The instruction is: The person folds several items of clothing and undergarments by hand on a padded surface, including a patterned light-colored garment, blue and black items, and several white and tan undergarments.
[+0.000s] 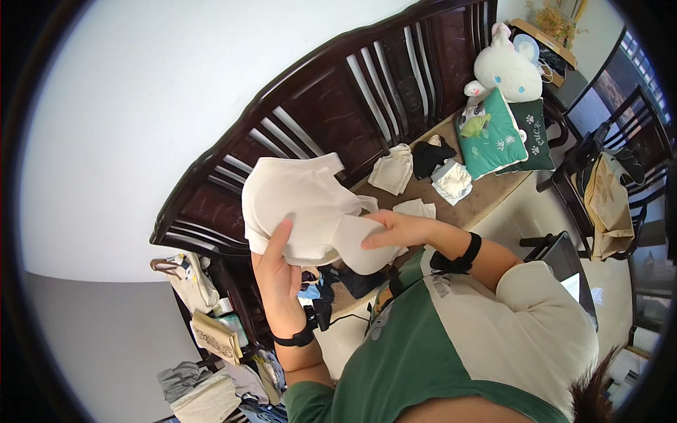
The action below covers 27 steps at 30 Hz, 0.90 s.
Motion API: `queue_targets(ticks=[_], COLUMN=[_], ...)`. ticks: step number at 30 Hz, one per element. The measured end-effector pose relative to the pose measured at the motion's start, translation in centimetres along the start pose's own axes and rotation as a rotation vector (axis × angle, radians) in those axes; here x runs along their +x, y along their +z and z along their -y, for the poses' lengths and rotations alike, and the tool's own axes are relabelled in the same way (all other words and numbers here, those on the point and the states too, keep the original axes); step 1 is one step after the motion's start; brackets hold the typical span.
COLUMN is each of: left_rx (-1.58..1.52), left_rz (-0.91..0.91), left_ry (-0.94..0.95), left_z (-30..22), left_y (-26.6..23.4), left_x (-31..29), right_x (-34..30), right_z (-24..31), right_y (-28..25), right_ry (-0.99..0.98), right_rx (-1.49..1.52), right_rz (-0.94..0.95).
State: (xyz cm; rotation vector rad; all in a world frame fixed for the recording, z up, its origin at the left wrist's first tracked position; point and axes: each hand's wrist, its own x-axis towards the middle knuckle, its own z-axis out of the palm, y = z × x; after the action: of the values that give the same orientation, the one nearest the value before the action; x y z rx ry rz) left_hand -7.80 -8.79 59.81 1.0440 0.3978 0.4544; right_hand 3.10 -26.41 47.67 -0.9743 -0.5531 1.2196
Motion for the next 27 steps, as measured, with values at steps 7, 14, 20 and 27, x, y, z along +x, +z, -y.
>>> queue_targets(ticks=[7, 14, 20, 27], left_rx=[0.323, 0.308, 0.238, -0.059], left_rz=[0.154, 0.252, 0.324, 0.359], left_ry=[-0.004, -0.119, -0.216, -0.339], left_z=[-1.7, -3.1, -2.2, 8.0], left_y=[-0.9, -0.3, -2.4, -8.5], left_x=[0.0, -0.5, 1.1, -3.1], right_x=[-0.9, -0.3, -0.3, 1.1], right_z=[2.1, 2.3, 2.3, 0.2], right_y=[3.1, 3.5, 3.9, 4.6], right_ry=[-0.687, -0.778, -0.247, -0.091], right_rx=[-1.215, -0.924, -0.403, 0.19], right_rz=[-0.158, -0.125, -0.172, -0.422])
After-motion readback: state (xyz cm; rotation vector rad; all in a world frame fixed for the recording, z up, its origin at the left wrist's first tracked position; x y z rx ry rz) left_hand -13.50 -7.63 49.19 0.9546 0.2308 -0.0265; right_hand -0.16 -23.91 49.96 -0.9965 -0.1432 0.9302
